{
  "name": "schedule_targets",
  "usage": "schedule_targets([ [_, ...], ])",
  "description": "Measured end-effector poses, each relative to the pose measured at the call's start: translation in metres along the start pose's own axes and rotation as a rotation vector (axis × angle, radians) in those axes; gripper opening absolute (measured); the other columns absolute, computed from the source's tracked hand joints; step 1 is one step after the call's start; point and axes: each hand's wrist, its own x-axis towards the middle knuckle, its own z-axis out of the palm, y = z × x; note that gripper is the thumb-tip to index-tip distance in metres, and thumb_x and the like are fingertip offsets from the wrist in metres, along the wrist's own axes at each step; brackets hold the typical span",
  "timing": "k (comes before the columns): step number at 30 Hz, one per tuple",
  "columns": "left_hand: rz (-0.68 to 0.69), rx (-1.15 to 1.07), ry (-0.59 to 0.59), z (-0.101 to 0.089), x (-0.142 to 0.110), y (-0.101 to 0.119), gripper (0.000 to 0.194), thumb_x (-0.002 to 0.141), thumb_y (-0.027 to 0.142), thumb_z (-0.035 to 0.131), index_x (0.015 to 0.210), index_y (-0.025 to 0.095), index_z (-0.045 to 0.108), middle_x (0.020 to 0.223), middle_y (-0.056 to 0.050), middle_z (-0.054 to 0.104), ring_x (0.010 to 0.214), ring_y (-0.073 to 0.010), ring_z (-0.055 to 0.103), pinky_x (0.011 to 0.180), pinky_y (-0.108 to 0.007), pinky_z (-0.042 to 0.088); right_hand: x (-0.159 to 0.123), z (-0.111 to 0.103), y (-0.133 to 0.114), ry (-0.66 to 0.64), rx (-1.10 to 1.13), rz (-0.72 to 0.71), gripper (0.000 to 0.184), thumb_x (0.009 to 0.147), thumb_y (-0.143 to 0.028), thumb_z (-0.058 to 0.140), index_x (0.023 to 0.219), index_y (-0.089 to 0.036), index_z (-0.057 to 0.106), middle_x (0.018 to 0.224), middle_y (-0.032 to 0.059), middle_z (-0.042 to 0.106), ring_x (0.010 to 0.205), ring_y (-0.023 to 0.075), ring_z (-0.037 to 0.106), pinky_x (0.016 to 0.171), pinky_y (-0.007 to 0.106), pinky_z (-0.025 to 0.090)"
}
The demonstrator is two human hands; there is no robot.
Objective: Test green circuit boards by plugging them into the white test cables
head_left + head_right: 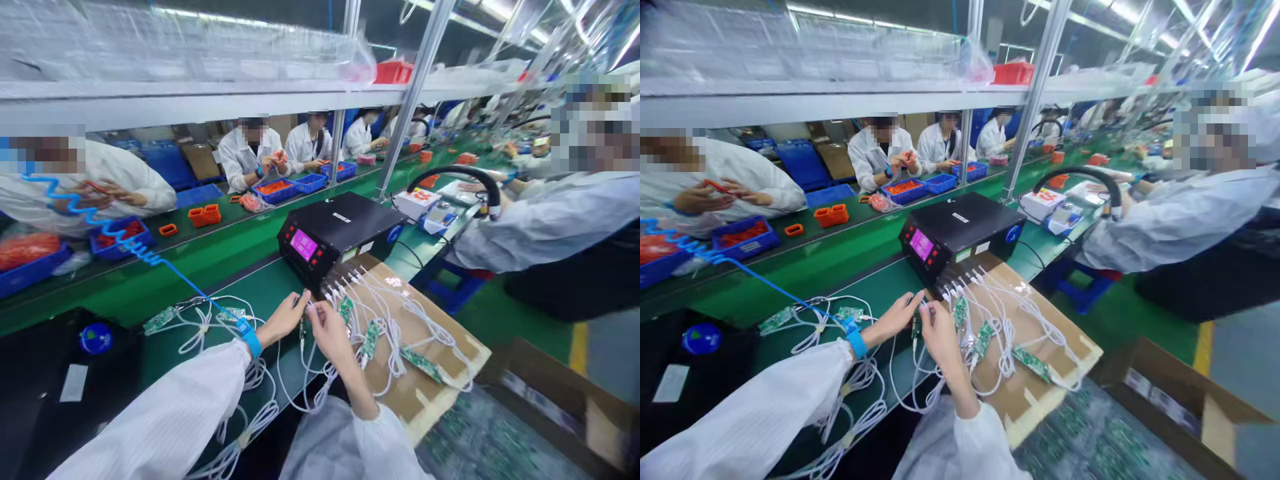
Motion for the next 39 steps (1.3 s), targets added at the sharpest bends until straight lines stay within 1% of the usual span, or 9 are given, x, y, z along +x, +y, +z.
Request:
schedule_targets([
  [5,0.137,0.010,0.102,0.016,-0.001,0.005,0.054,0.102,0.069,0.031,0.085,0.022,0.051,0.083,-0.001,0.058,0.084,-0.0194,0.056,0.083,-0.034,0.042,-0.008,-0.008,-0.006,-0.007,0.125,0.003,0.047,0.097,-0.064,0.049,0.089,-0.020,0.066,0.079,0.0060,0.072,0.068,0.0205,0.064,0.068,0.032,0.047],
  [13,0.287,-0.016,0.058,0.025,-0.012,0.013,0.048,0.105,0.062,0.034,0.095,0.021,0.057,0.080,0.002,0.060,0.076,-0.0161,0.056,0.075,-0.030,0.041,-0.005,-0.015,-0.007,0.039,0.300,0.040,0.047,0.096,-0.067,0.051,0.091,-0.021,0.061,0.080,0.0037,0.067,0.070,0.0186,0.061,0.066,0.030,0.047],
  [17,0.228,-0.110,0.149,0.026,0.002,0.009,0.052,0.105,0.064,0.031,0.091,0.021,0.056,0.075,0.001,0.058,0.070,-0.0156,0.055,0.071,-0.029,0.042,-0.011,-0.020,-0.020,0.050,0.181,0.006,0.046,0.099,-0.064,0.045,0.089,-0.022,0.060,0.076,0.0013,0.063,0.068,0.0178,0.057,0.068,0.030,0.046],
  [21,0.012,-0.340,0.496,0.012,0.026,0.004,0.064,0.099,0.077,0.029,0.088,0.020,0.055,0.071,0.000,0.057,0.061,-0.0157,0.053,0.062,-0.029,0.042,-0.030,-0.024,-0.028,0.097,0.025,-0.007,0.042,0.104,-0.057,0.040,0.088,-0.023,0.059,0.070,-0.0011,0.059,0.063,0.0171,0.055,0.065,0.029,0.043],
  [24,-0.008,-0.407,0.476,0.005,0.029,0.002,0.069,0.096,0.081,0.033,0.093,0.018,0.061,0.072,-0.003,0.064,0.066,-0.0171,0.059,0.066,-0.029,0.043,-0.040,-0.017,-0.021,0.062,-0.036,-0.024,0.035,0.104,-0.053,0.042,0.093,-0.023,0.058,0.074,0.0003,0.062,0.065,0.0180,0.059,0.064,0.029,0.043],
  [28,0.028,-0.414,0.423,0.015,0.017,0.003,0.068,0.096,0.081,0.034,0.096,0.018,0.062,0.075,-0.004,0.067,0.068,-0.0167,0.060,0.067,-0.028,0.044,-0.041,0.003,-0.007,-0.014,-0.047,-0.001,0.027,0.099,-0.052,0.051,0.095,-0.025,0.053,0.061,-0.0044,0.055,0.055,0.0185,0.055,0.058,0.028,0.040],
  [31,0.032,-0.436,0.470,0.021,0.019,0.007,0.065,0.097,0.079,0.036,0.092,0.019,0.060,0.070,-0.002,0.062,0.060,-0.0147,0.055,0.059,-0.027,0.042,-0.041,0.010,-0.006,-0.054,0.053,-0.004,0.026,0.101,-0.050,0.047,0.098,-0.025,0.051,0.070,-0.0016,0.065,0.057,0.0178,0.059,0.059,0.028,0.044],
  [36,-0.130,-0.737,0.764,-0.014,0.046,0.024,0.058,0.105,0.070,0.026,0.082,0.022,0.048,0.062,0.003,0.048,0.052,-0.0123,0.049,0.051,-0.024,0.040,-0.051,-0.007,-0.008,-0.047,-0.021,-0.006,0.021,0.104,-0.044,0.044,0.102,-0.024,0.052,0.081,0.0024,0.071,0.067,0.0193,0.069,0.064,0.028,0.050],
  [39,-0.058,-0.713,0.733,-0.033,0.048,0.026,0.057,0.103,0.071,0.032,0.085,0.020,0.051,0.063,0.003,0.051,0.053,-0.0115,0.049,0.051,-0.022,0.041,-0.049,-0.011,-0.002,-0.003,-0.198,-0.034,0.024,0.106,-0.035,0.037,0.112,-0.022,0.057,0.097,0.0088,0.074,0.083,0.0229,0.074,0.073,0.031,0.054],
])
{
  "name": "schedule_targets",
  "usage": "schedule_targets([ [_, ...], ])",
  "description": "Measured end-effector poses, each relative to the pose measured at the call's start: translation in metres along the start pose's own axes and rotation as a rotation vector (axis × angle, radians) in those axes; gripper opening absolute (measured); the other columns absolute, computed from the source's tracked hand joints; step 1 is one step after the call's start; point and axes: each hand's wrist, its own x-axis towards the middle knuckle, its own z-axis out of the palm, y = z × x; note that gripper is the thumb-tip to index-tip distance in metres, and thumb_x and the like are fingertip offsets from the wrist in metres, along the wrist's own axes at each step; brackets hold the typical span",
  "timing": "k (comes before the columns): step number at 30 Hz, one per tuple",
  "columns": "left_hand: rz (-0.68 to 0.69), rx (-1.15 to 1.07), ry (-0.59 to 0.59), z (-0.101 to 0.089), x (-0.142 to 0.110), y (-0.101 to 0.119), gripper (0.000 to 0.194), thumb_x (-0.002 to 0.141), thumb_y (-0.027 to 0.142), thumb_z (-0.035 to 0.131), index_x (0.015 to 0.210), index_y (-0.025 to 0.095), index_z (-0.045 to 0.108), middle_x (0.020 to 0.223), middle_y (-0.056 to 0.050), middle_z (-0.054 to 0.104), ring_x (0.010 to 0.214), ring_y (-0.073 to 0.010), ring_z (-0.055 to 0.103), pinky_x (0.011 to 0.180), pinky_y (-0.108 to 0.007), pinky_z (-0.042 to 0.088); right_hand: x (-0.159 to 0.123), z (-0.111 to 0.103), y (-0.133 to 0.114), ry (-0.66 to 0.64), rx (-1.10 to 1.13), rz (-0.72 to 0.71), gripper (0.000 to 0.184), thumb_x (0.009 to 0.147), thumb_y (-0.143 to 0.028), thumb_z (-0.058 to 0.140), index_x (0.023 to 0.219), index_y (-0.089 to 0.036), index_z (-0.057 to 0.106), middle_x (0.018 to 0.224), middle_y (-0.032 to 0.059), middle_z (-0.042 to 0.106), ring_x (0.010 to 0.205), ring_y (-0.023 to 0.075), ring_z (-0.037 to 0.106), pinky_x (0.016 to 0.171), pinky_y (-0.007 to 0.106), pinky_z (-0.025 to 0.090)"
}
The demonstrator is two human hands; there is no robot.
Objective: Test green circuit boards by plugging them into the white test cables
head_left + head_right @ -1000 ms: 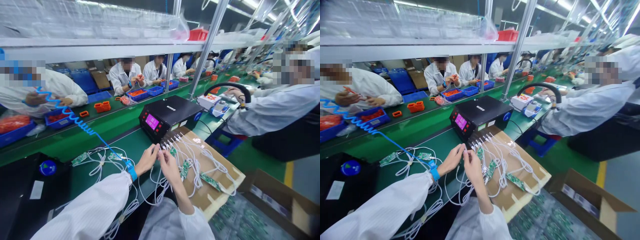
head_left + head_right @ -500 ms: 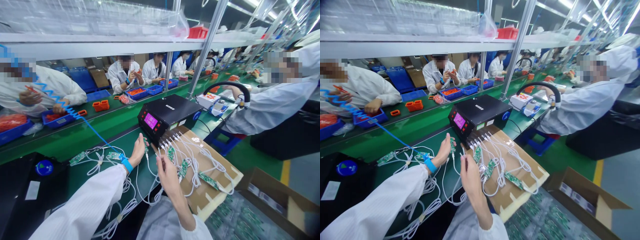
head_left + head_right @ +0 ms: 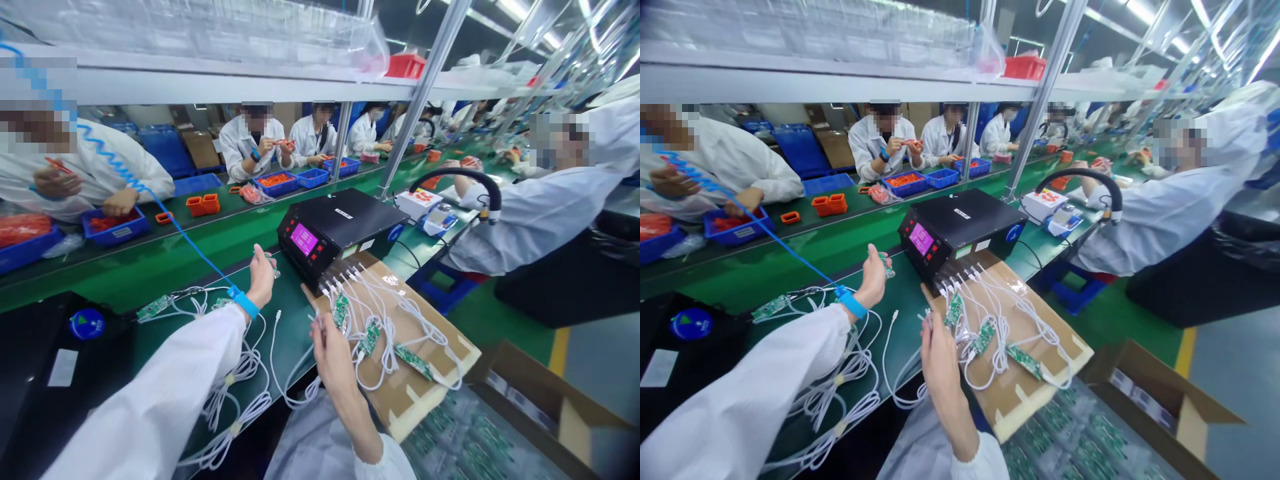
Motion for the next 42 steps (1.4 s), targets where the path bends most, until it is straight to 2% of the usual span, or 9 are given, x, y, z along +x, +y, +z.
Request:
schedule_targets([
  [8,-0.034,0.070,-0.152,-0.006,-0.033,-0.008,0.071,0.093,0.085,0.038,0.089,0.017,0.059,0.065,-0.001,0.060,0.055,-0.0127,0.053,0.053,-0.024,0.038,0.028,0.033,-0.001,-0.032,-0.482,-0.039,0.024,0.104,-0.027,0.052,0.117,-0.019,0.071,0.111,0.0161,0.065,0.082,0.0248,0.073,0.068,0.033,0.054],
  [12,-0.076,0.081,-0.153,-0.004,-0.036,0.001,0.073,0.091,0.086,0.039,0.089,0.016,0.059,0.064,-0.001,0.059,0.055,-0.0126,0.054,0.053,-0.024,0.037,0.035,0.034,-0.008,-0.026,-0.392,-0.093,0.025,0.104,-0.027,0.051,0.111,-0.017,0.073,0.106,0.0147,0.064,0.079,0.0227,0.070,0.069,0.032,0.053],
  [16,-0.109,0.065,-0.150,-0.003,-0.037,0.009,0.073,0.092,0.085,0.039,0.089,0.015,0.060,0.063,-0.001,0.059,0.054,-0.0127,0.054,0.053,-0.024,0.037,0.040,0.039,-0.015,-0.199,-0.140,-0.165,0.024,0.105,-0.028,0.052,0.111,-0.017,0.072,0.092,0.0090,0.071,0.083,0.0228,0.071,0.077,0.032,0.054],
  [19,-0.139,0.077,-0.164,-0.003,-0.039,0.010,0.070,0.095,0.081,0.039,0.089,0.015,0.060,0.063,-0.002,0.060,0.053,-0.0123,0.054,0.053,-0.024,0.037,0.036,0.039,-0.014,-0.243,-0.002,-0.148,0.030,0.105,-0.031,0.054,0.124,-0.014,0.069,0.102,0.0124,0.075,0.092,0.0245,0.073,0.083,0.034,0.056],
  [23,-0.171,0.124,-0.212,-0.004,-0.042,0.008,0.063,0.101,0.072,0.039,0.087,0.014,0.060,0.061,-0.002,0.060,0.052,-0.0120,0.053,0.053,-0.024,0.038,0.015,0.009,-0.006,-0.116,-0.017,-0.172,0.034,0.105,-0.035,0.053,0.127,-0.016,0.069,0.114,0.0137,0.074,0.101,0.0257,0.072,0.094,0.039,0.055],
  [30,-0.347,0.080,-0.357,0.003,-0.054,0.006,0.049,0.104,0.062,0.046,0.089,0.016,0.055,0.059,0.001,0.055,0.049,-0.0121,0.054,0.051,-0.024,0.045,0.014,-0.059,0.012,0.350,-0.314,-0.129,0.037,0.107,-0.044,0.046,0.110,-0.019,0.072,0.105,0.0135,0.071,0.100,0.0290,0.063,0.091,0.044,0.049],
  [34,-0.384,0.090,-0.571,0.012,-0.065,0.000,0.049,0.098,0.065,0.056,0.092,0.016,0.055,0.062,0.004,0.050,0.044,-0.0066,0.041,0.044,-0.020,0.034,0.039,-0.060,0.021,0.288,-0.397,-0.087,0.041,0.106,-0.046,0.044,0.103,-0.017,0.073,0.094,0.0148,0.072,0.095,0.0310,0.062,0.085,0.044,0.048],
  [37,-0.279,0.180,-0.695,0.014,-0.074,-0.008,0.050,0.091,0.067,0.065,0.094,0.018,0.058,0.066,0.005,0.050,0.047,-0.0061,0.039,0.047,-0.020,0.032,0.043,-0.063,0.020,0.196,-0.286,-0.038,0.041,0.105,-0.046,0.044,0.095,-0.018,0.074,0.089,0.0130,0.072,0.087,0.0280,0.063,0.082,0.041,0.048],
  [42,0.180,0.421,-0.829,0.018,-0.094,-0.014,0.041,0.094,0.059,0.064,0.098,0.018,0.066,0.090,-0.004,0.070,0.080,-0.0161,0.061,0.073,-0.027,0.047,0.023,-0.077,0.012,0.172,0.161,0.050,0.041,0.099,-0.056,0.056,0.099,-0.019,0.073,0.089,0.0071,0.075,0.084,0.0227,0.067,0.083,0.036,0.051],
])
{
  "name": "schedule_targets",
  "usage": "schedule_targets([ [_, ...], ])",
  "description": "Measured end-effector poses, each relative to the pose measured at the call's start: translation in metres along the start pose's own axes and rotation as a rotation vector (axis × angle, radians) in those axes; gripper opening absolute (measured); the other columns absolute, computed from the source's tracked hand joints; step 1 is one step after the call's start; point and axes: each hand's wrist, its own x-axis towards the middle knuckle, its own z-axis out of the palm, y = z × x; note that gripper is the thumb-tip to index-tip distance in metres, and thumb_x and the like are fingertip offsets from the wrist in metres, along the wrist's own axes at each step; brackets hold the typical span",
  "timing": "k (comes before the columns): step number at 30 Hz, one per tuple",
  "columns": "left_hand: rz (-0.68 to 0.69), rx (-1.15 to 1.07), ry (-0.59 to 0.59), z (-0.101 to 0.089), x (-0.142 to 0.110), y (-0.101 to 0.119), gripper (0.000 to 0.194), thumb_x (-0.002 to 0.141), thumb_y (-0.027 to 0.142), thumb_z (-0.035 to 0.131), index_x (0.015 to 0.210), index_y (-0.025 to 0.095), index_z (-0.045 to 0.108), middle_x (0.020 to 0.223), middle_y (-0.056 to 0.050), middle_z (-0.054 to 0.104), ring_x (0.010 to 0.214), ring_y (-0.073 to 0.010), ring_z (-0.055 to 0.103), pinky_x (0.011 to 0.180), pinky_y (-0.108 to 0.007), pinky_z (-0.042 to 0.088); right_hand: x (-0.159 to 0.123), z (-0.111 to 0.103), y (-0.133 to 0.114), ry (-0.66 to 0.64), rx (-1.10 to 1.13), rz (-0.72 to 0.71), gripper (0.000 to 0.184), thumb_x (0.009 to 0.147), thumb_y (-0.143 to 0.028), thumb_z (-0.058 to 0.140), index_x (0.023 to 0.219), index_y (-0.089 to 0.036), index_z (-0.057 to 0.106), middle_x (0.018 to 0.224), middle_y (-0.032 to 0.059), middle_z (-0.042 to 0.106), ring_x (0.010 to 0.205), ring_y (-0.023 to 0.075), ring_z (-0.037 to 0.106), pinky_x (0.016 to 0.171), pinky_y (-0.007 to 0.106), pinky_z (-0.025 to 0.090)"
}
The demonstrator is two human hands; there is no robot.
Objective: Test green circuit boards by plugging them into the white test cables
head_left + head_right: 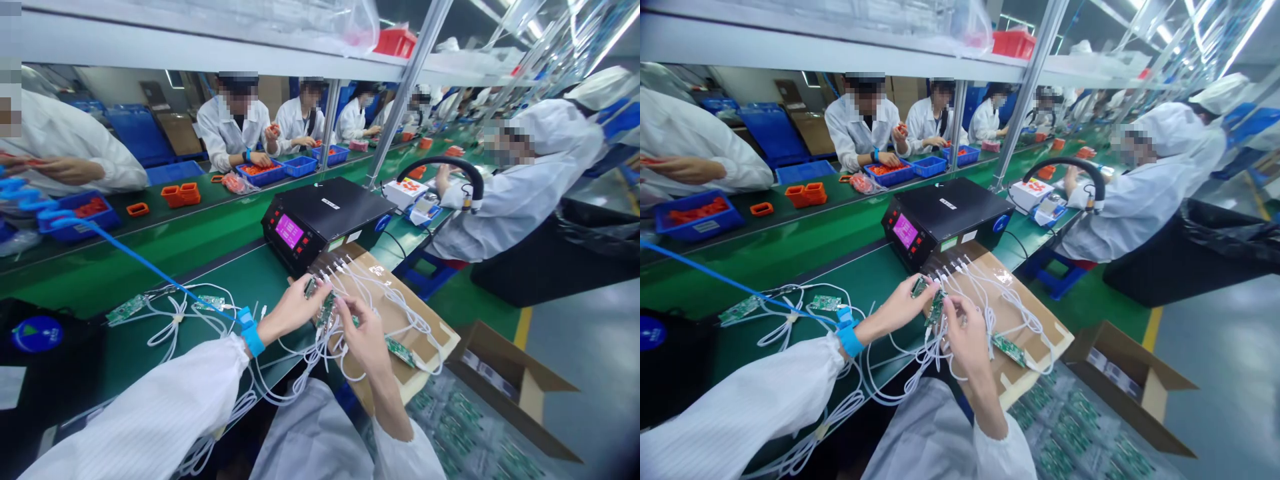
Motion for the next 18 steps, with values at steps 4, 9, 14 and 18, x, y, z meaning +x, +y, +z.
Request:
schedule_targets([
  [4,0.066,0.044,-0.108,0.020,-0.004,0.003,0.042,0.099,0.058,0.055,0.093,0.018,0.066,0.092,-0.004,0.069,0.084,-0.0179,0.060,0.078,-0.030,0.046,-0.007,-0.007,-0.005,-0.020,0.235,0.068,0.043,0.094,-0.062,0.062,0.091,-0.019,0.070,0.085,0.0054,0.073,0.083,0.0208,0.068,0.083,0.033,0.053],
  [9,0.052,0.022,-0.066,0.040,-0.004,-0.001,0.048,0.102,0.064,0.045,0.088,0.019,0.058,0.084,-0.002,0.064,0.079,-0.0167,0.057,0.077,-0.030,0.044,-0.006,-0.010,-0.011,-0.015,0.295,0.081,0.044,0.095,-0.063,0.059,0.082,-0.021,0.065,0.079,0.0034,0.068,0.076,0.0183,0.062,0.072,0.029,0.052],
  [14,-0.010,0.062,0.009,0.052,-0.009,0.003,0.046,0.100,0.064,0.048,0.098,0.020,0.064,0.091,-0.004,0.071,0.083,-0.0192,0.062,0.077,-0.031,0.044,-0.004,-0.010,0.001,0.049,0.270,0.095,0.039,0.093,-0.056,0.058,0.074,-0.022,0.059,0.070,-0.0006,0.057,0.068,0.0164,0.051,0.064,0.026,0.046],
  [18,-0.058,0.108,0.063,0.059,-0.012,0.005,0.041,0.099,0.061,0.052,0.092,0.022,0.063,0.089,-0.004,0.071,0.082,-0.0205,0.062,0.076,-0.032,0.043,-0.003,-0.009,0.016,0.067,0.304,0.134,0.035,0.093,-0.051,0.056,0.072,-0.022,0.060,0.073,0.0017,0.061,0.075,0.0189,0.056,0.069,0.028,0.048],
])
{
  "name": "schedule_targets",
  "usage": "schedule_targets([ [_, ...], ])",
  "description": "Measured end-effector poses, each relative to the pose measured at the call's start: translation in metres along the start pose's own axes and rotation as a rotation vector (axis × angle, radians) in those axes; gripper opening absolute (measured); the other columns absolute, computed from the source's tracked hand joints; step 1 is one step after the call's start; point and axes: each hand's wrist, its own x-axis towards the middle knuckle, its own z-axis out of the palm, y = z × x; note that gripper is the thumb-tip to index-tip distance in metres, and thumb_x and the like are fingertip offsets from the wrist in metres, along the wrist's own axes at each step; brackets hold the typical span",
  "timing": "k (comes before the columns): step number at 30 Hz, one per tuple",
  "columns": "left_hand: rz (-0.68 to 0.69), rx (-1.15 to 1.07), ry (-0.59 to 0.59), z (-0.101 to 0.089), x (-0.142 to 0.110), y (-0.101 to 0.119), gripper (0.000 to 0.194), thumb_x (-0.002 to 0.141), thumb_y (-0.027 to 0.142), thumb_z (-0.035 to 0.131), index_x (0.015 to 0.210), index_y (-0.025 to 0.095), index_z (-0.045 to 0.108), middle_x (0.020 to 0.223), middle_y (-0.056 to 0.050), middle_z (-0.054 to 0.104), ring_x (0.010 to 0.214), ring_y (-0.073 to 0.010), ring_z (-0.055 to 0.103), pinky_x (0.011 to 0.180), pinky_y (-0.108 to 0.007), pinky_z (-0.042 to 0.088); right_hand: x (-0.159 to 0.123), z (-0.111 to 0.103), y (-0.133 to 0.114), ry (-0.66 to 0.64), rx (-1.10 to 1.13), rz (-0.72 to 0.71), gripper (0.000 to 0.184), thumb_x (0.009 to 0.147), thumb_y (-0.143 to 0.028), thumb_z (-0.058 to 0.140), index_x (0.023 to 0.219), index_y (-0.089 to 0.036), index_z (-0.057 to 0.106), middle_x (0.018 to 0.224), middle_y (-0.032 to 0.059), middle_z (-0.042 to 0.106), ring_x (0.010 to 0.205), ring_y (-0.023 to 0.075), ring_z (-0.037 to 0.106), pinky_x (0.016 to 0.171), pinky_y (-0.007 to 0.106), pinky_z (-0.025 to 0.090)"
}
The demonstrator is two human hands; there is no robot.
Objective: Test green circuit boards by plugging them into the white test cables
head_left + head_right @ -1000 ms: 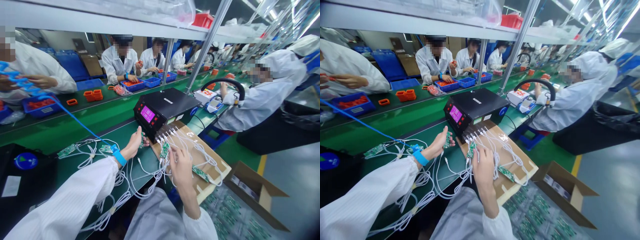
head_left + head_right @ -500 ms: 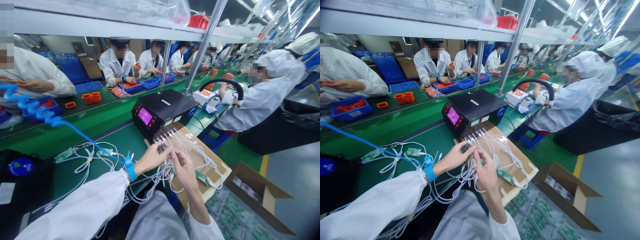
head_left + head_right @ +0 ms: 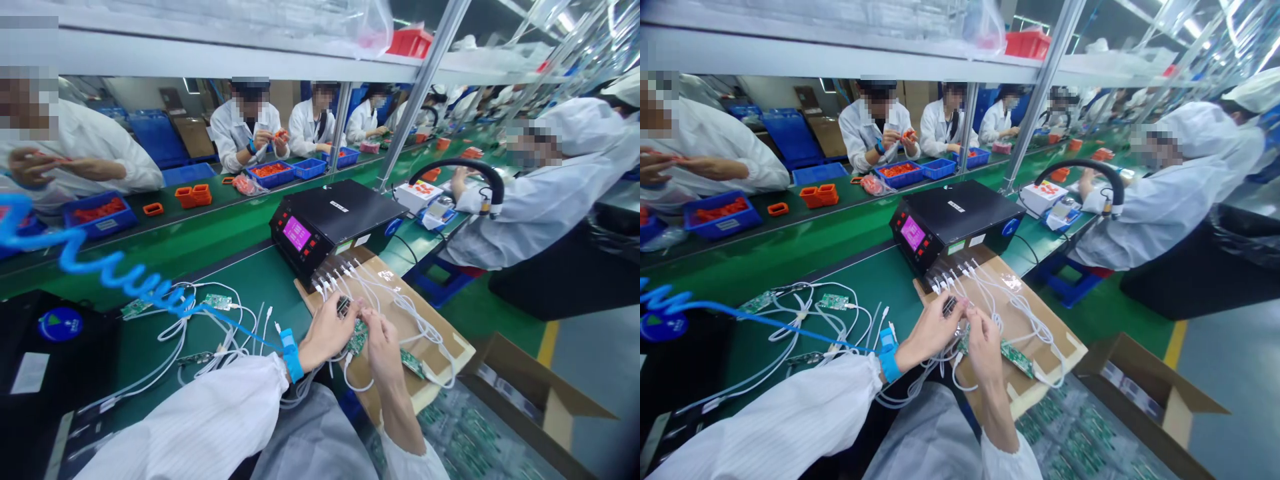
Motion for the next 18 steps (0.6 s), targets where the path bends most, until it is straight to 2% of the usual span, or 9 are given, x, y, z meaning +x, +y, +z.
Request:
schedule_targets([
  [3,-0.015,0.031,0.019,0.0013,-0.0018,0.0013,0.038,0.099,0.059,0.053,0.089,0.023,0.060,0.088,-0.003,0.070,0.081,-0.0209,0.061,0.076,-0.032,0.042,0.0013,-0.0017,0.0053,-0.019,0.023,0.015,0.034,0.092,-0.049,0.057,0.073,-0.022,0.065,0.076,0.0038,0.065,0.080,0.0213,0.060,0.073,0.030,0.051],
  [7,-0.033,0.040,0.016,-0.0003,-0.0038,0.0032,0.036,0.100,0.058,0.052,0.087,0.024,0.056,0.086,-0.003,0.069,0.079,-0.0209,0.060,0.075,-0.032,0.040,0.0022,-0.0031,0.0088,-0.032,0.019,0.028,0.036,0.091,-0.048,0.059,0.067,-0.022,0.065,0.073,0.0043,0.066,0.076,0.0215,0.061,0.074,0.032,0.052],
  [13,-0.063,0.024,0.053,-0.0026,-0.0042,-0.0003,0.037,0.102,0.056,0.048,0.086,0.024,0.055,0.089,-0.004,0.071,0.081,-0.0214,0.063,0.078,-0.032,0.043,-0.0016,-0.0013,0.0099,-0.147,-0.001,0.003,0.032,0.092,-0.043,0.054,0.075,-0.022,0.070,0.078,0.0050,0.069,0.076,0.0215,0.062,0.077,0.032,0.052],
  [18,-0.120,0.029,0.057,-0.0057,-0.0065,-0.0001,0.036,0.102,0.055,0.048,0.086,0.024,0.055,0.092,-0.005,0.072,0.085,-0.0220,0.064,0.079,-0.033,0.043,-0.0050,0.0018,0.0074,-0.206,0.030,-0.037,0.031,0.095,-0.041,0.054,0.086,-0.021,0.075,0.098,0.0075,0.075,0.086,0.0216,0.065,0.080,0.030,0.052],
])
